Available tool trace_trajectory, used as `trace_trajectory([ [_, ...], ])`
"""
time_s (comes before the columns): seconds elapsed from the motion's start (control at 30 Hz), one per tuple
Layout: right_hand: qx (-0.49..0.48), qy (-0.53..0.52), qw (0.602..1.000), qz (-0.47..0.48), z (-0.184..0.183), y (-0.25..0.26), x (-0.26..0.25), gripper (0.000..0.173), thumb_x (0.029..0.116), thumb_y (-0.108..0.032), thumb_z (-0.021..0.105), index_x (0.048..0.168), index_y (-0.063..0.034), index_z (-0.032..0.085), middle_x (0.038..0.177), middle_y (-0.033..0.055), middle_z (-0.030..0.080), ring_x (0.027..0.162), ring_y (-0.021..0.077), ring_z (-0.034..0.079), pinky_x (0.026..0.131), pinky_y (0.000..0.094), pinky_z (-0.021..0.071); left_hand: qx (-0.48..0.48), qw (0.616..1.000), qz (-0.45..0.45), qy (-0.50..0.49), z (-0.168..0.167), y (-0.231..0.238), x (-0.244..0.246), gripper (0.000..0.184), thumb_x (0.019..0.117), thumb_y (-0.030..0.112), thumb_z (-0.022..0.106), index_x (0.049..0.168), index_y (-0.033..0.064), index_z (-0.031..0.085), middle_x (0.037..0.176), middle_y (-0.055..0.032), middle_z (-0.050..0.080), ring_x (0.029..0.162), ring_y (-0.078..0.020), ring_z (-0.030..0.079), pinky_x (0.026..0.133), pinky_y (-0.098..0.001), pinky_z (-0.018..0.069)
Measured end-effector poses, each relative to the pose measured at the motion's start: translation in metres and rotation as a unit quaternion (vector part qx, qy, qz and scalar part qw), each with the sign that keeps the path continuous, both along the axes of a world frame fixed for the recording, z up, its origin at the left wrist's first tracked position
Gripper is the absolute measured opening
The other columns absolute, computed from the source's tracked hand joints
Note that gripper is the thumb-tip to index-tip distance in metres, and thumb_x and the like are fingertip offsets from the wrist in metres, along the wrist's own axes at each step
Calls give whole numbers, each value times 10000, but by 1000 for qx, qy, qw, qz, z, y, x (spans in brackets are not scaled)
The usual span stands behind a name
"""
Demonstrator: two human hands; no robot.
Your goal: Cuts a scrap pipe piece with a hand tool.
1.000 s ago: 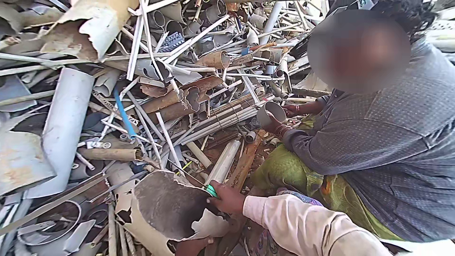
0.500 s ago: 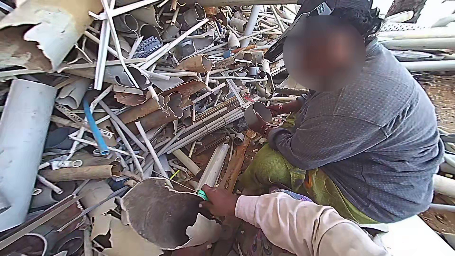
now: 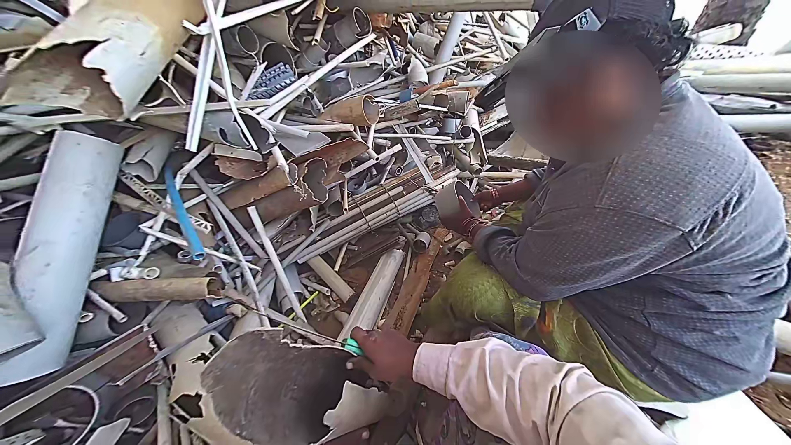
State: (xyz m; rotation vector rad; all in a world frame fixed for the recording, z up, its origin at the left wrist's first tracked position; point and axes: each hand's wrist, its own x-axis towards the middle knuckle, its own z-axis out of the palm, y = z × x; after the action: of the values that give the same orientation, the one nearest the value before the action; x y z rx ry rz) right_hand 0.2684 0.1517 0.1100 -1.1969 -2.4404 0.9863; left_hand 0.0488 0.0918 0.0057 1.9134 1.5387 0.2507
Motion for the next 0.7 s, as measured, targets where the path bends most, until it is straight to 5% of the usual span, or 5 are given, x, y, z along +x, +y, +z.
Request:
trace_trajectory([
  [0.23, -24, -2, 1000, -8, -6, 3, -3, 445, 1100, -307, 508, 1364, 50, 487, 1151, 302, 652, 1103, 454, 657, 958, 622, 498, -29, 1000, 3, 12, -2, 4, -7, 723, 820, 416, 832, 1351, -13, 597, 1387, -211, 594, 1368, -305, 505, 1181, -493, 346],
  [0.33, -25, -6, 1000, -8, -5, 4, -3, 447, 1102, -303, 501, 1378, 49, 477, 1155, 302, 652, 1108, 456, 655, 959, 626, 495, -22, 1000, -8, 17, -28, 12, -20, 793, 798, 540, 808, 1351, 10, 605, 1385, -197, 600, 1358, -315, 514, 1171, -507, 359],
  [0.47, -38, -13, 999, -6, -1, 1, -2, 452, 1103, -304, 503, 1383, 49, 477, 1161, 308, 649, 1109, 462, 653, 958, 633, 492, -60, 998, -23, 12, 6, 4, -7, 665, 857, 388, 804, 1350, -11, 604, 1395, -213, 586, 1371, -302, 497, 1185, -488, 329],
  [0.57, -40, -21, 999, 1, -3, 1, -2, 445, 1105, -324, 496, 1357, 43, 483, 1140, 297, 644, 1082, 448, 659, 936, 629, 500, -11, 999, -23, -23, -12, 6, -13, 659, 825, 383, 818, 1315, -10, 619, 1336, -199, 623, 1306, -278, 554, 1143, -481, 396],
  [0.7, -39, -18, 999, 2, -3, 2, 0, 448, 1105, -320, 496, 1362, 47, 486, 1130, 300, 651, 1081, 455, 660, 937, 633, 499, -22, 999, -35, -6, 2, 5, -8, 671, 848, 363, 803, 1363, -5, 581, 1390, -200, 585, 1355, -279, 507, 1170, -479, 349],
])
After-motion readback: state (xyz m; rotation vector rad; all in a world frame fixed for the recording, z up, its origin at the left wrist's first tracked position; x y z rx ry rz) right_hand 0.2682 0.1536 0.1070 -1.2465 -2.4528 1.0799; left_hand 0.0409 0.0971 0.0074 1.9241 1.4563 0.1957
